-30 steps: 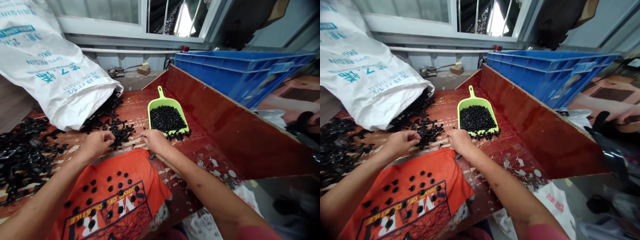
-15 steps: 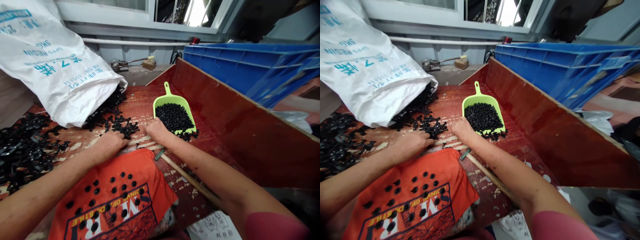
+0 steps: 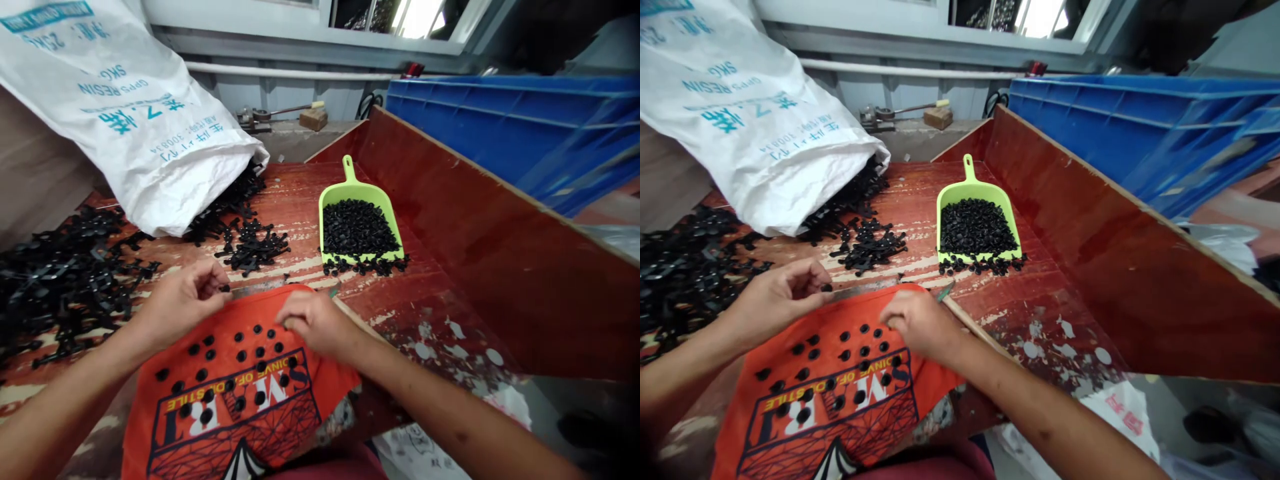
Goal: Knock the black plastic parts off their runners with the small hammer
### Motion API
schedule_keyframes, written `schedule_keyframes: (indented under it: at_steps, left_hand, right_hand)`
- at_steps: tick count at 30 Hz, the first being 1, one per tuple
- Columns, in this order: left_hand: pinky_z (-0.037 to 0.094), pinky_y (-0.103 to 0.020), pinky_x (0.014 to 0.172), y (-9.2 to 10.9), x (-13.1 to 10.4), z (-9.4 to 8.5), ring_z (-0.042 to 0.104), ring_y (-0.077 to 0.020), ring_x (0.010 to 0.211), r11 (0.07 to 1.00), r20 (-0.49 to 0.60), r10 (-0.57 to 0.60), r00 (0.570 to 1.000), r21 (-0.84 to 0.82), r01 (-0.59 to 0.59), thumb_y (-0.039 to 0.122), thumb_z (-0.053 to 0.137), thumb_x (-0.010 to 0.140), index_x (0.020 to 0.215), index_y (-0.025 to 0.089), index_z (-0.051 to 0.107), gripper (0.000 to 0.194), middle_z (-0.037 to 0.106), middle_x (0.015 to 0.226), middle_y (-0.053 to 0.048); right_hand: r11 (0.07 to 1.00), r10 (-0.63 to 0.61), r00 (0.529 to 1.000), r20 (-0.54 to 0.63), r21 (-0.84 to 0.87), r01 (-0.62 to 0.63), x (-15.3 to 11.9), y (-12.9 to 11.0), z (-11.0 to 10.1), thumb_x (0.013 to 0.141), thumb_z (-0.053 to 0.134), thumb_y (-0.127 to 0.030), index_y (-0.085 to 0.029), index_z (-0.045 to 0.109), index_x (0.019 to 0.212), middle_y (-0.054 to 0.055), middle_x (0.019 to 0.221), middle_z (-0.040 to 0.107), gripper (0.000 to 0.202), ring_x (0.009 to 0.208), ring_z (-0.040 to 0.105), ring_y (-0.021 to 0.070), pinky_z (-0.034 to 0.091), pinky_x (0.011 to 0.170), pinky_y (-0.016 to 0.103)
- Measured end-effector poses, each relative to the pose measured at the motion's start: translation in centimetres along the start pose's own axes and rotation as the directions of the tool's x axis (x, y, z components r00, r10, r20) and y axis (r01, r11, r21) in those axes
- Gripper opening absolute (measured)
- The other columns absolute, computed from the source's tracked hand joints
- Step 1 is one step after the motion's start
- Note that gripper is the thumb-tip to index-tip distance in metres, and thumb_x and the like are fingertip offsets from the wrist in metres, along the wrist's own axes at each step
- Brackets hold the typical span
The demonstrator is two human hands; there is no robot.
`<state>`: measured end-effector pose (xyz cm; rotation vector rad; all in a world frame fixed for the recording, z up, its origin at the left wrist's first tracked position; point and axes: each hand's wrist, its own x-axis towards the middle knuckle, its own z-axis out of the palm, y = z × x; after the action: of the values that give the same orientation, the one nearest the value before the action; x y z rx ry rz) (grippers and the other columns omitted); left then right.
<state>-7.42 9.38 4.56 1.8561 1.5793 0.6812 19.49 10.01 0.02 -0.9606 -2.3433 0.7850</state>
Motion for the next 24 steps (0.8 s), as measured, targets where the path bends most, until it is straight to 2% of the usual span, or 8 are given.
schedule_keyframes:
  at_steps: [2,4,6,8,11,14,19,24]
  left_hand:
    - [0.036,-0.023,0.051,-0.3,-1.8,-0.2,0.045,-0.0115,0.053,0.999,0.042,-0.031,0.999,0.032,0.03,0.037,0.061,0.082,0.078,0.022,0.054,0.017,0.048,0.059,0.006]
    - [0.04,-0.025,0.055,-0.3,-3.0,-0.4,0.052,-0.0137,0.056,0.987,0.086,-0.034,0.996,0.161,0.02,0.037,0.059,0.084,0.077,0.022,0.06,0.016,0.057,0.061,0.004]
    - [0.046,-0.029,0.067,0.2,-3.4,-0.5,0.063,-0.018,0.069,0.953,0.142,-0.01,0.99,0.3,-0.033,0.03,0.057,0.084,0.081,0.022,0.067,0.013,0.07,0.075,-0.001]
    - [0.048,-0.032,0.078,0.9,-3.7,-0.4,0.068,-0.0217,0.083,0.917,0.219,-0.001,0.976,0.39,-0.087,0.022,0.055,0.082,0.086,0.022,0.072,0.017,0.076,0.089,-0.005]
    - [0.049,-0.033,0.078,2.2,-4.2,0.2,0.07,-0.0241,0.083,0.848,0.299,-0.091,0.95,0.523,-0.084,0.019,0.054,0.083,0.084,0.02,0.072,0.017,0.076,0.088,-0.006]
    - [0.049,-0.034,0.072,2.7,-5.3,1.3,0.069,-0.0251,0.079,0.78,0.313,-0.177,0.933,0.622,-0.06,0.021,0.053,0.086,0.082,0.019,0.068,0.016,0.075,0.086,-0.007]
    - [0.051,-0.038,0.072,1.7,-7.3,3.1,0.07,-0.0294,0.086,0.717,0.279,-0.111,0.954,0.687,-0.117,0.024,0.053,0.089,0.086,0.021,0.069,0.016,0.074,0.089,-0.009]
    - [0.053,-0.038,0.066,0.5,-8.2,2.0,0.072,-0.0288,0.081,0.732,0.203,-0.002,0.979,0.667,-0.137,0.042,0.059,0.086,0.108,0.028,0.073,0.029,0.076,0.101,-0.009]
  right_hand:
    - [0.996,-0.039,0.999,0.026,-0.078,0.041,-2.2,-1.0,1.6,0.09,0.061,-0.004,-0.017,0.074,0.091,0.004,0.087,0.069,0.018,0.084,0.059,0.0176,0.047,0.079,0.027]
    - [0.986,-0.056,0.998,0.035,-0.156,0.061,-3.6,-1.3,2.3,0.093,0.057,-0.007,-0.015,0.072,0.097,0.008,0.093,0.067,0.018,0.088,0.055,0.0218,0.045,0.083,0.033]
    - [0.973,-0.066,0.997,0.048,-0.219,0.075,-4.1,-1.3,2.2,0.093,0.055,-0.006,-0.014,0.07,0.103,0.01,0.097,0.066,0.019,0.091,0.053,0.0239,0.043,0.086,0.036]
    - [0.96,-0.071,0.995,0.066,-0.267,0.087,-4.2,-1.3,1.6,0.093,0.055,-0.006,-0.014,0.069,0.104,0.01,0.095,0.065,0.02,0.09,0.051,0.0243,0.042,0.084,0.036]
    - [0.946,-0.067,0.994,0.081,-0.312,0.089,-3.8,-1.4,1.1,0.093,0.056,-0.008,-0.015,0.069,0.096,0.008,0.087,0.061,0.016,0.085,0.05,0.024,0.04,0.08,0.035]
    - [0.944,-0.053,0.996,0.069,-0.323,0.073,-3.4,-1.5,1.0,0.093,0.054,-0.008,-0.016,0.068,0.09,0.008,0.086,0.059,0.016,0.085,0.049,0.024,0.039,0.08,0.036]
    - [0.965,0.006,1.0,-0.004,-0.261,-0.007,-3.2,-1.3,0.3,0.095,0.052,-0.01,-0.018,0.067,0.094,0.008,0.091,0.063,0.017,0.09,0.052,0.0239,0.04,0.086,0.037]
    - [0.991,0.098,0.992,-0.08,-0.088,-0.105,-3.4,-1.5,-0.1,0.096,0.056,-0.013,-0.021,0.066,0.102,0.0,0.091,0.071,0.014,0.083,0.064,0.0146,0.047,0.078,0.025]
